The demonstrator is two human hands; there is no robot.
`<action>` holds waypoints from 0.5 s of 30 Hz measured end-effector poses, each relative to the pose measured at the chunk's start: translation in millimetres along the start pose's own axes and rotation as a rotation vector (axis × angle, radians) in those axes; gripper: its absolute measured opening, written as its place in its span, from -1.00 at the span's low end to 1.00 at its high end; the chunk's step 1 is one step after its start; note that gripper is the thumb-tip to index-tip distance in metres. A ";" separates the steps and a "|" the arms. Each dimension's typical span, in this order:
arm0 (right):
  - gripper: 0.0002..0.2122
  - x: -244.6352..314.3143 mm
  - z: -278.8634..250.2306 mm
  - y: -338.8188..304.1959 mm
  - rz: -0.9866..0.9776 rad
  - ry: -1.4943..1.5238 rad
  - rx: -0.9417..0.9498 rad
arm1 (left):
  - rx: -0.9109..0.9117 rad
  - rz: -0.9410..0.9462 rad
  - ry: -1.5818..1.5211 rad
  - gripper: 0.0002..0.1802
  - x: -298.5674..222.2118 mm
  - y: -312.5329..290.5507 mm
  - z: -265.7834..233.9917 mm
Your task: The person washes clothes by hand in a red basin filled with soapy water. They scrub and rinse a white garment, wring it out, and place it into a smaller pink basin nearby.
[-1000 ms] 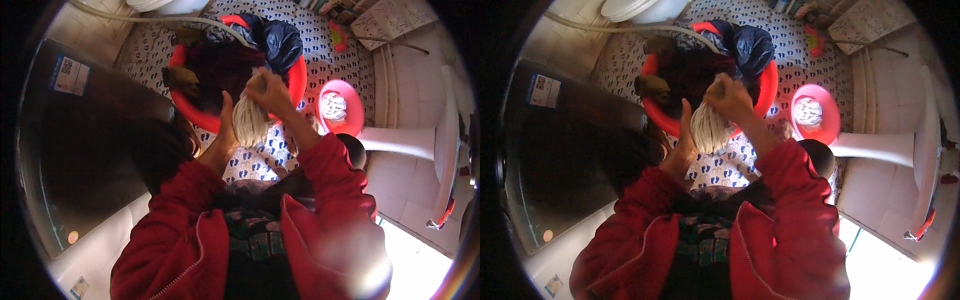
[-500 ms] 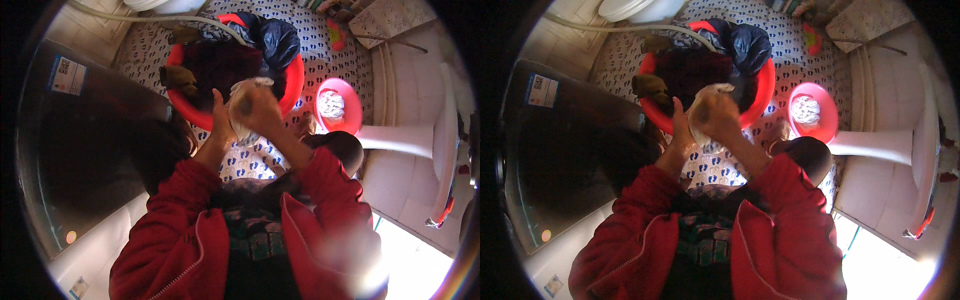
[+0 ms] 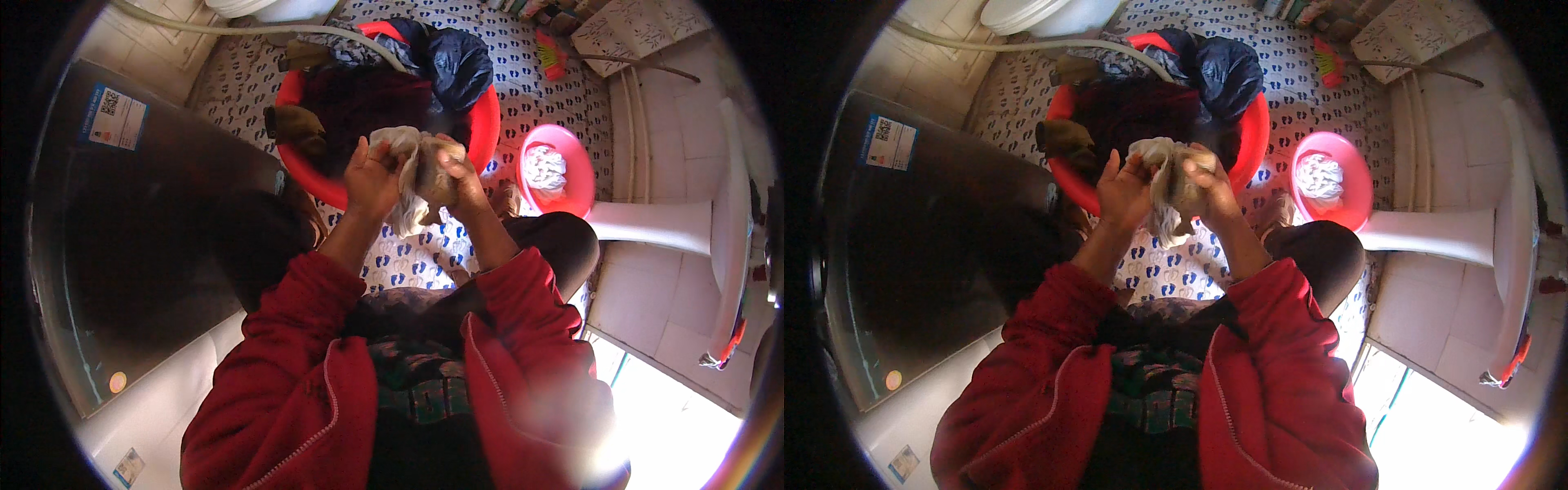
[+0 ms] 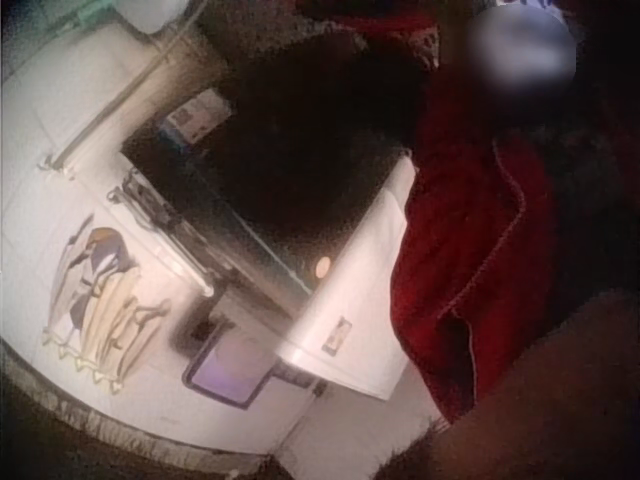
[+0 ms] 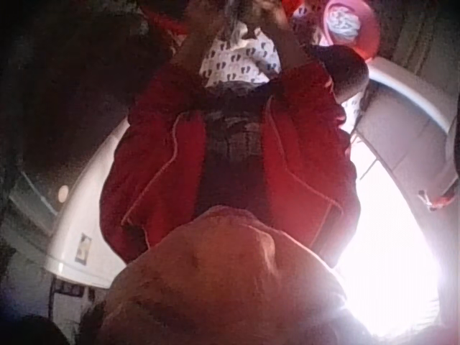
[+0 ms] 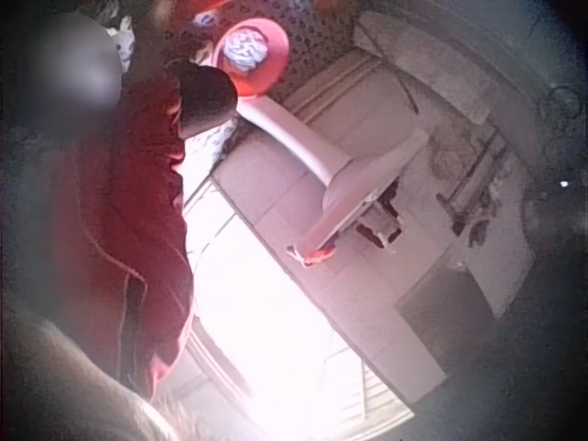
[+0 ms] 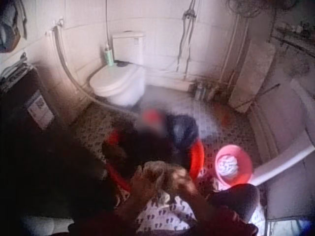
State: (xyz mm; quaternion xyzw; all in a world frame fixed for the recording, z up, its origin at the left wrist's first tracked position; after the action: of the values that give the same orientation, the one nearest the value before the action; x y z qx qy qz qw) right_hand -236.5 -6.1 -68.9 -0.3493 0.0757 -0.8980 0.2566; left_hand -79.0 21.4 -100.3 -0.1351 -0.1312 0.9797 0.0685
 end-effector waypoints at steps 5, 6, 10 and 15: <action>-0.57 -35.4 -55.7 -0.8 0.183 0.196 -0.045 | -0.150 0.016 0.007 -0.33 -3.1 -2.0 8.9; -0.58 -41.5 -64.2 -5.2 0.226 0.142 -0.064 | -0.152 0.009 -0.017 -0.36 -1.2 -5.1 16.3; -0.49 -80.7 -92.3 -12.4 0.339 0.122 -0.191 | 0.261 -0.015 -0.166 -0.42 2.5 -12.6 58.1; -0.44 -57.9 -6.3 1.8 0.268 0.378 -0.098 | 0.062 0.156 0.369 -0.52 -19.2 -8.0 17.6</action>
State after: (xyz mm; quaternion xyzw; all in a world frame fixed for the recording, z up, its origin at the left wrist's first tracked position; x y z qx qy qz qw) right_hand -203.9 21.8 -108.3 -0.1739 0.2117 -0.9005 0.3376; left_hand -64.9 21.6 -77.0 -0.3199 -0.0751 0.9443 0.0193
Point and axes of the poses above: each hand's wrist, its own y-axis towards the middle knuckle, its own z-axis out of the palm, x = y × z, the point moved 5 cm from there along y, towards the middle knuckle, and after that the axes turned 12 degrees about y, right-handed, at the moved point
